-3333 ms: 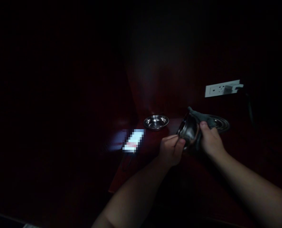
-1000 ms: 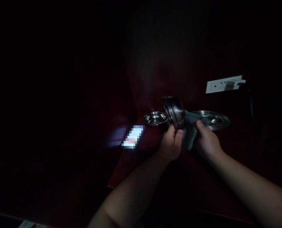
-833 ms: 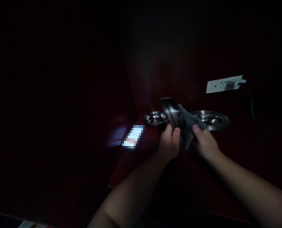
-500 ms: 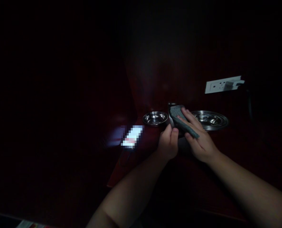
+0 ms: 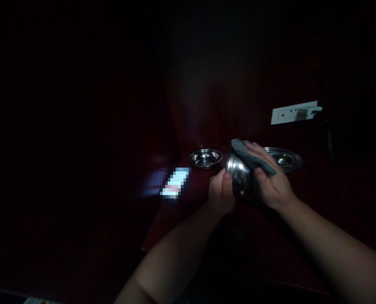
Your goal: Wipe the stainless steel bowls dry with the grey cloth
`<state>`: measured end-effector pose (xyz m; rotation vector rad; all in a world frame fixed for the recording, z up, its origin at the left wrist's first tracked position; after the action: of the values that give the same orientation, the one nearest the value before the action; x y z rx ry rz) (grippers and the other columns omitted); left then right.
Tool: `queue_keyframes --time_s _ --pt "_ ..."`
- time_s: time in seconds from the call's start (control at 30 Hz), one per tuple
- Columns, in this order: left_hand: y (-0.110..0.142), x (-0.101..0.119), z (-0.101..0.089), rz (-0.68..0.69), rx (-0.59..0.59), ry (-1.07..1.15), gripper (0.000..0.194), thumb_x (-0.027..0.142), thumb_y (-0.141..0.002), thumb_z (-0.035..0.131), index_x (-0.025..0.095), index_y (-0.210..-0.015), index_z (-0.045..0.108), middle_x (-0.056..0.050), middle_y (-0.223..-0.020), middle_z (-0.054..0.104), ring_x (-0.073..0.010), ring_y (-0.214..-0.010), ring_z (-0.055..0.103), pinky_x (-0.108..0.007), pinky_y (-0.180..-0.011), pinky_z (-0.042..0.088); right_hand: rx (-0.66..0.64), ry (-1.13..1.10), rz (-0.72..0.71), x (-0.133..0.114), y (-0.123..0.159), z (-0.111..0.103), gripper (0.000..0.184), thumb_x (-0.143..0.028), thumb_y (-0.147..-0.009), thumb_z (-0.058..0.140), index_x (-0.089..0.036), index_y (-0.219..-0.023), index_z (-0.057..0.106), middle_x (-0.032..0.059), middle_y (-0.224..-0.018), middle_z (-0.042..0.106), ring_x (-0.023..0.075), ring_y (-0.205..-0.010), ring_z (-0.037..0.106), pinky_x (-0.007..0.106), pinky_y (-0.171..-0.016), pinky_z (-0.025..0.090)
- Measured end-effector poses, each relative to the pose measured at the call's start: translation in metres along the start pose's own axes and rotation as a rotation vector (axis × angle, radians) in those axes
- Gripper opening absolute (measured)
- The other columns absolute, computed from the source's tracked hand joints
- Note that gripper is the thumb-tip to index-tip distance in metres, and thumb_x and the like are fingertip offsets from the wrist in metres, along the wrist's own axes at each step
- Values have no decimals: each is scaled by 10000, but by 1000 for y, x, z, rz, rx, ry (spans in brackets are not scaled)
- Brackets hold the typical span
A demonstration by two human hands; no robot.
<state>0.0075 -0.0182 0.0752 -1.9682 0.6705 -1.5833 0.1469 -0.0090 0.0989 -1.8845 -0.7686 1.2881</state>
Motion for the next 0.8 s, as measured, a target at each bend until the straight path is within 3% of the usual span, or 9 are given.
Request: queue_keyframes --time_s 0.2,0.3,0.4,0.57,0.8 --pt "2 1 1 4 -4 2 472 463 -926 238 162 -769 567 -40 -646 578 -161 -641 541 -276 -607 429 146 -141 199 12 0 -2 506 -563 -848 390 -235 -1193 562 53 -1290 549 237 -1215 474 408 -1066 317" --pt "2 3 1 16 8 40 473 457 -927 233 165 -755 563 -37 -637 587 -157 -624 545 -276 -617 439 212 -79 375 25 4 -5 485 -591 -843 373 -211 -982 640 65 -967 672 247 -986 598 416 -950 423" --pt "3 5 1 37 34 71 472 452 -927 238 162 -775 577 -41 -669 620 -149 -598 546 -279 -623 445 225 -13 500 37 7 -5 508 -630 -825 362 -198 -806 630 47 -735 645 244 -794 615 431 -844 470" --pt "2 5 0 12 73 117 466 454 -925 239 167 -821 591 -47 -710 647 -155 -612 566 -295 -653 463 251 -121 565 49 11 -1 494 -663 -781 417 -219 -862 617 36 -793 657 255 -882 612 445 -873 465" --pt "2 0 1 -13 112 174 458 486 -914 245 177 -912 583 -60 -788 671 -173 -662 597 -303 -647 480 230 -39 614 43 9 0 478 -610 -819 400 -208 -925 636 63 -995 681 248 -1033 599 423 -973 422"
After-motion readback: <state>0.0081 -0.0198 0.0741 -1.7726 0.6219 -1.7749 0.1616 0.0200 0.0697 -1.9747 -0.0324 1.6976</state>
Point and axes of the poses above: each hand's wrist, its own y-axis away from the middle knuckle, its own z-axis out of the palm, x = y × z, the point moved 3 cm from there along -y, towards the middle knuckle
